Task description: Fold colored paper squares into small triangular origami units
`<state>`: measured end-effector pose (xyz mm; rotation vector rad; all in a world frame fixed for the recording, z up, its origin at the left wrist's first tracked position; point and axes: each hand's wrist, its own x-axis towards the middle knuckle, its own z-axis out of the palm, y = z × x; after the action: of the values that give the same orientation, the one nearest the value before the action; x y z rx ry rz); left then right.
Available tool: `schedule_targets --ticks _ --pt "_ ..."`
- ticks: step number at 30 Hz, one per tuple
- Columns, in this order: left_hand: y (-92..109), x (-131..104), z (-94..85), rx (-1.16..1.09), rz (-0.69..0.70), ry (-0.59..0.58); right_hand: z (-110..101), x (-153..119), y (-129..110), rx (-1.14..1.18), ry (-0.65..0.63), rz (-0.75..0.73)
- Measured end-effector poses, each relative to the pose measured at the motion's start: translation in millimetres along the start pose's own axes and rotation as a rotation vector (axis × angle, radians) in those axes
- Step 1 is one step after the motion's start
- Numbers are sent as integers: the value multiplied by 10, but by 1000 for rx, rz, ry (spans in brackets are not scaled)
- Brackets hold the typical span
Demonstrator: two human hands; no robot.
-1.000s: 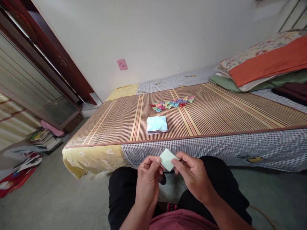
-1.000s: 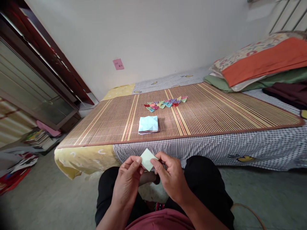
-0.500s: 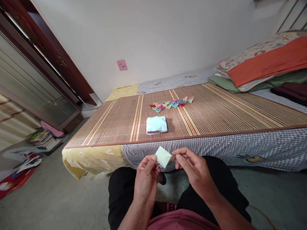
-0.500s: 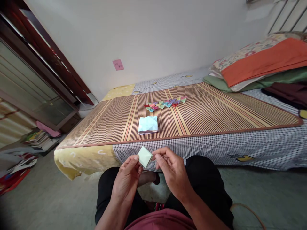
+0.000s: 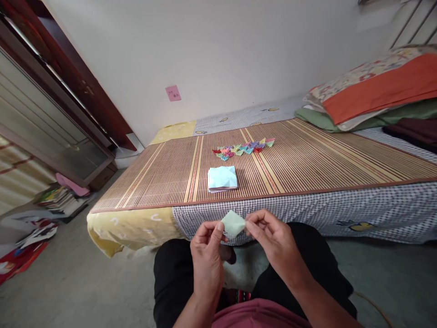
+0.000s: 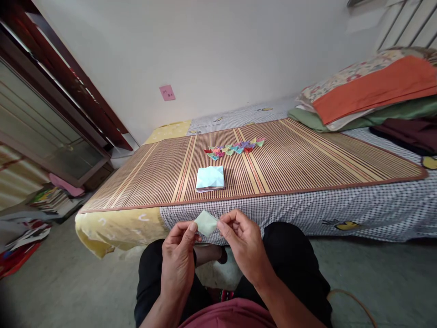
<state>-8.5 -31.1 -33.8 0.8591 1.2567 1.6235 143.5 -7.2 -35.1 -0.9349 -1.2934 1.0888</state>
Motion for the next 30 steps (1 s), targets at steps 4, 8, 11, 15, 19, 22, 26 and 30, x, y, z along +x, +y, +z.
schedule_targets --ticks 4,8,11,15,19,22,26,30 --pt "-2 7 18 -20 -15 -4 -6 23 4 48 -39 72" --pt "-7 19 13 -53 -62 2 7 23 26 52 -44 109" --pt "6 25 9 -128 -127 -8 27 25 63 80 -29 107" --pt "24 30 14 -207 -172 -19 59 50 112 100 0 80" --pt "22 26 22 -210 -148 -12 71 70 136 122 -1 86" --pt "16 19 27 -194 -141 -16 58 60 128 118 -16 111" --pt "13 29 31 -186 -176 -45 34 28 79 48 12 58" --pt "18 69 29 -195 -213 -73 37 4 31 -55 47 -82"
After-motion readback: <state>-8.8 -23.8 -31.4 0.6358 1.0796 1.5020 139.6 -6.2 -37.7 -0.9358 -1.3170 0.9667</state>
